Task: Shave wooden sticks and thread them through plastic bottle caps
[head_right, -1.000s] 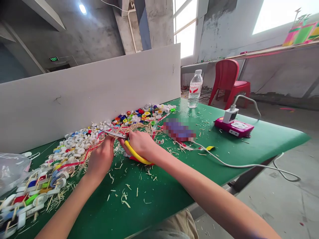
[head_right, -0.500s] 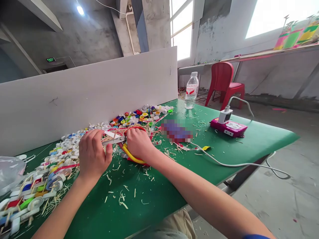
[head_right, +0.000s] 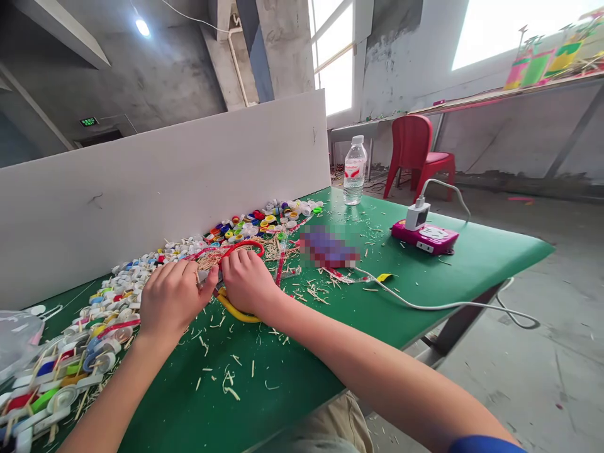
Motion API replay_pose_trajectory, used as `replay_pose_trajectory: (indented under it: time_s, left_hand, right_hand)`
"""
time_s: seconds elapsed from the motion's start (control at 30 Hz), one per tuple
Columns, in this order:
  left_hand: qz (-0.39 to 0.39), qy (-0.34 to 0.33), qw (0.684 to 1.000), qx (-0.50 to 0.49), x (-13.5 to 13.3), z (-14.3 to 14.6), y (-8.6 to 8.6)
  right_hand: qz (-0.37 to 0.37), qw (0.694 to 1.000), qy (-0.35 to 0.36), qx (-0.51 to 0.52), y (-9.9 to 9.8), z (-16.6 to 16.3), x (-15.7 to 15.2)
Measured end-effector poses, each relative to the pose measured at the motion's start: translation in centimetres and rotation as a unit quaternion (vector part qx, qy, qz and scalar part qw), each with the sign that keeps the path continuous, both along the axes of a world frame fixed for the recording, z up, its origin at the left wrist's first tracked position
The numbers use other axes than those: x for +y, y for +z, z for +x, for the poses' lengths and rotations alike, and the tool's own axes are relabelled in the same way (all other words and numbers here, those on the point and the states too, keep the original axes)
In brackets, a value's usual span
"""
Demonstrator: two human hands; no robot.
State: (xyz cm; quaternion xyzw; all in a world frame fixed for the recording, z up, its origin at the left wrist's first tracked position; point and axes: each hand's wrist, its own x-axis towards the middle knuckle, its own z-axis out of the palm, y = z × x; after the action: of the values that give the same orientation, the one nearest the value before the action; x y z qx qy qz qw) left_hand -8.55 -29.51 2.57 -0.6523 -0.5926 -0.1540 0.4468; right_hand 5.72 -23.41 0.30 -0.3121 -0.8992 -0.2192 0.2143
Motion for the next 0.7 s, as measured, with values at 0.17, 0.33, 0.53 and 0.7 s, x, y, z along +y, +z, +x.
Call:
replay_pose_trajectory:
  time_s: [0.17,0.33,0.53,0.7]
  left_hand:
    - [0.005,-0.01,1.0,-0.01,0.8,-1.1,-0.7]
    - [-0.021,0.005,0.999,-0.023,1.2,-1.4,-1.0]
    - [-0.033,0.01,0.999,-0.029,1.2,-1.3,-0.7]
    - [-0.037,0.013,0.999,-0.033,1.1,-1.3,-0.8]
  right_hand:
    - [-0.044,0.999,-0.006,-0.02,-0.1,-0.6,-0.3]
    - [-0.064,0.997,-0.01,-0.034,-0.1,-0.9,-0.2]
    - [-0.068,0.997,-0.01,-0.038,0.1,-0.9,-0.2]
    - [-0.063,0.997,-0.008,-0.037,0.2,-0.9,-0.2]
